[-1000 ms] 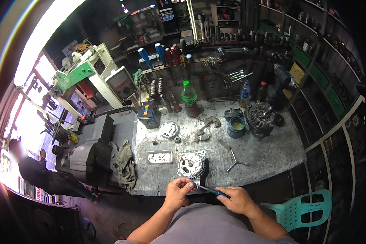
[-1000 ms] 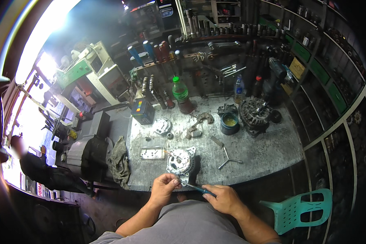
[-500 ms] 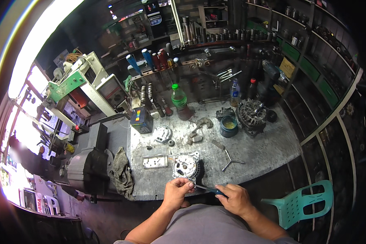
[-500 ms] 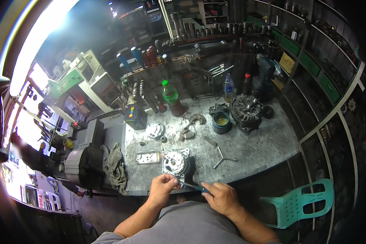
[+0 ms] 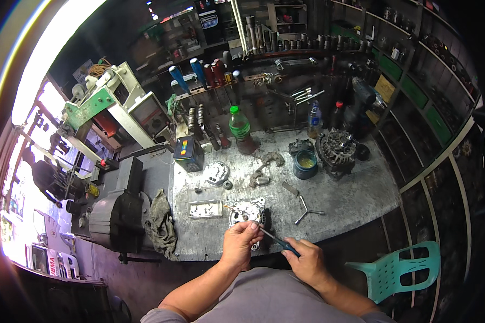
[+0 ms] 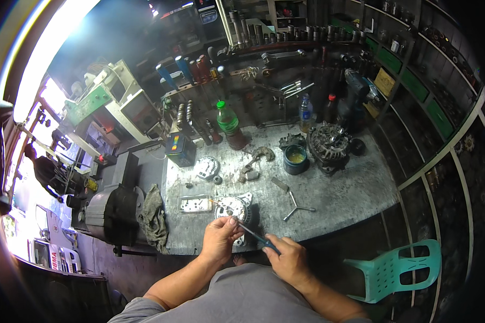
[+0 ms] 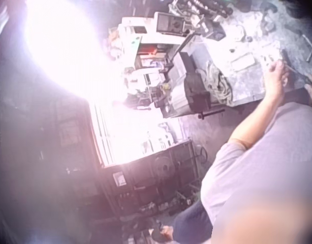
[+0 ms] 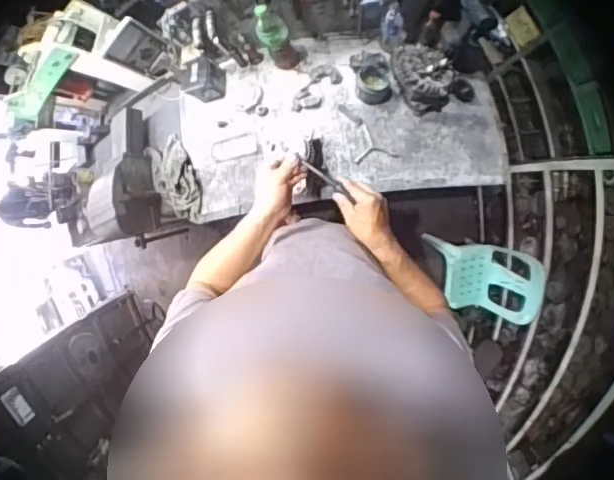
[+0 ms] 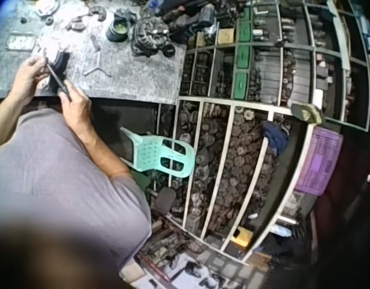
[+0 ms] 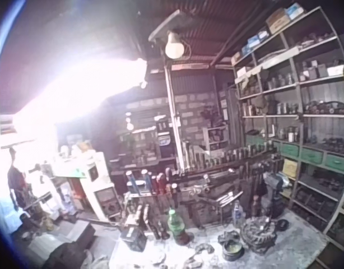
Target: The person walks to a workbench in a workshop and uses a screwdriver to adjust a small mechanical component. They briefly leave the bench to retrieve a rag, then return to continue manipulating the part with the screwdriver.
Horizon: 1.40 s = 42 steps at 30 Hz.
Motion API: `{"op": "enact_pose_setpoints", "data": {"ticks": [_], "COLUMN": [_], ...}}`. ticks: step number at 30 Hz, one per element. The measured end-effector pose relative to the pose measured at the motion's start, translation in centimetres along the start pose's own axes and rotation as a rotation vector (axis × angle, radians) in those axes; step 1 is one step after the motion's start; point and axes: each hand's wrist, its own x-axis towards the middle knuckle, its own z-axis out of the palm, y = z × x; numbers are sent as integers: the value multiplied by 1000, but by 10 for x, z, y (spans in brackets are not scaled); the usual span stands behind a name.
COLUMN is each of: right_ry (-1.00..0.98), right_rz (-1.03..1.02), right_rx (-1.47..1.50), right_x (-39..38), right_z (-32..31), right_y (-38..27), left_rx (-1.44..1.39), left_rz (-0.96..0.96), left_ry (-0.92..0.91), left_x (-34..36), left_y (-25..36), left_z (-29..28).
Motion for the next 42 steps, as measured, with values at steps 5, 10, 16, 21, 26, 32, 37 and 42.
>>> {"op": "enact_pose_setpoints", "data": {"ticks": [5,10,16,21,26,32,37,42], "right_ry": [-41,-69,-156,-338,-184,-87,-23,-66], "right_rz": [14,29,75,320,141,27,10,48], "right_rx": [27,23,172,351,302,272,115,13], "right_x": [15,24,29,34,44,34,27,21], "right_z": [-9,-10,-7,-9,-8,-5,-8,-6], "right_y": [-10,-13,-11,-14,-7,24,49,59], "left_rx": [-30,-40,-27,-81,-49,704,1547,1576], "left_rz": [-22,26,51,62,88,558,597,557], "left_ry": [-5,-28,-32,-104,-121,29,169,-117], "left_x": [6,10,12,18,23,20,30,51], "left_y": [11,21,18,22,29,29,15,28], "left_z": [6,2,3,7,11,4,-4,-24]}}
